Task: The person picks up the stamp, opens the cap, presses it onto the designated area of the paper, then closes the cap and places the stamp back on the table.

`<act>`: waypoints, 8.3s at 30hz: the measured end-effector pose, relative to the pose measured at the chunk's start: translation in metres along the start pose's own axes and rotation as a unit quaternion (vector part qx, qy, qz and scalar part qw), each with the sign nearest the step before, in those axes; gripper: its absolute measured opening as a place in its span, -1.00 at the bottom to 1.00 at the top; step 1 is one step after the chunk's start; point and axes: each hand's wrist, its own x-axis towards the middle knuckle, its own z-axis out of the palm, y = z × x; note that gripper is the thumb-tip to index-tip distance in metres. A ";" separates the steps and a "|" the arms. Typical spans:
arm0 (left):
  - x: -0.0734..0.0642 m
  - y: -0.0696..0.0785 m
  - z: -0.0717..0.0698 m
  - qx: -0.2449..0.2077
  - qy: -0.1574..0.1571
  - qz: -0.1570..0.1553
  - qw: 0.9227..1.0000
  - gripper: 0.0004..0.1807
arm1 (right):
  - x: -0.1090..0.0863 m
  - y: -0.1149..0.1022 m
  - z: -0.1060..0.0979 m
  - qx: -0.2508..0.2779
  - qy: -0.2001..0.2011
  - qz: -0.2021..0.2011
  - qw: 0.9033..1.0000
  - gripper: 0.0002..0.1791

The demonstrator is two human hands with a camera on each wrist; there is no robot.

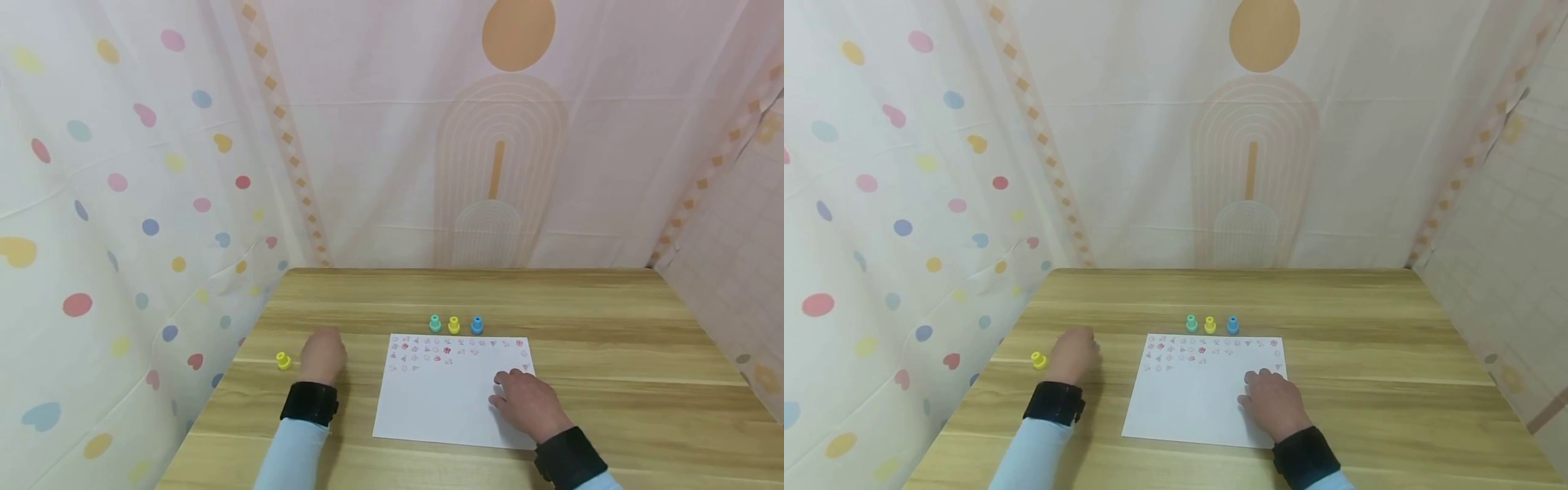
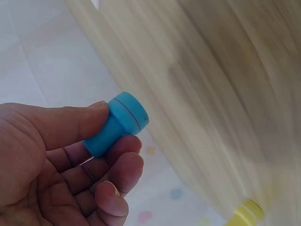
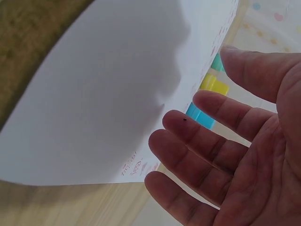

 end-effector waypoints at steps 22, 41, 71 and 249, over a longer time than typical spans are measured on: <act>-0.025 0.069 0.021 -0.018 0.018 0.093 0.995 -0.70 | 0.004 -0.003 0.004 -0.005 0.018 0.002 1.000 -0.70; -0.037 0.108 0.031 -0.039 -0.005 0.183 0.982 -0.84 | 0.006 0.001 0.005 0.003 0.030 0.023 0.999 -0.72; -0.055 0.144 0.046 -0.109 -0.069 0.237 0.963 -0.84 | 0.015 -0.002 0.010 0.103 0.046 0.040 0.993 -0.73; -0.015 0.120 0.062 0.125 -0.121 0.252 0.952 -0.85 | 0.009 -0.008 0.024 0.463 -0.002 0.090 0.882 -0.67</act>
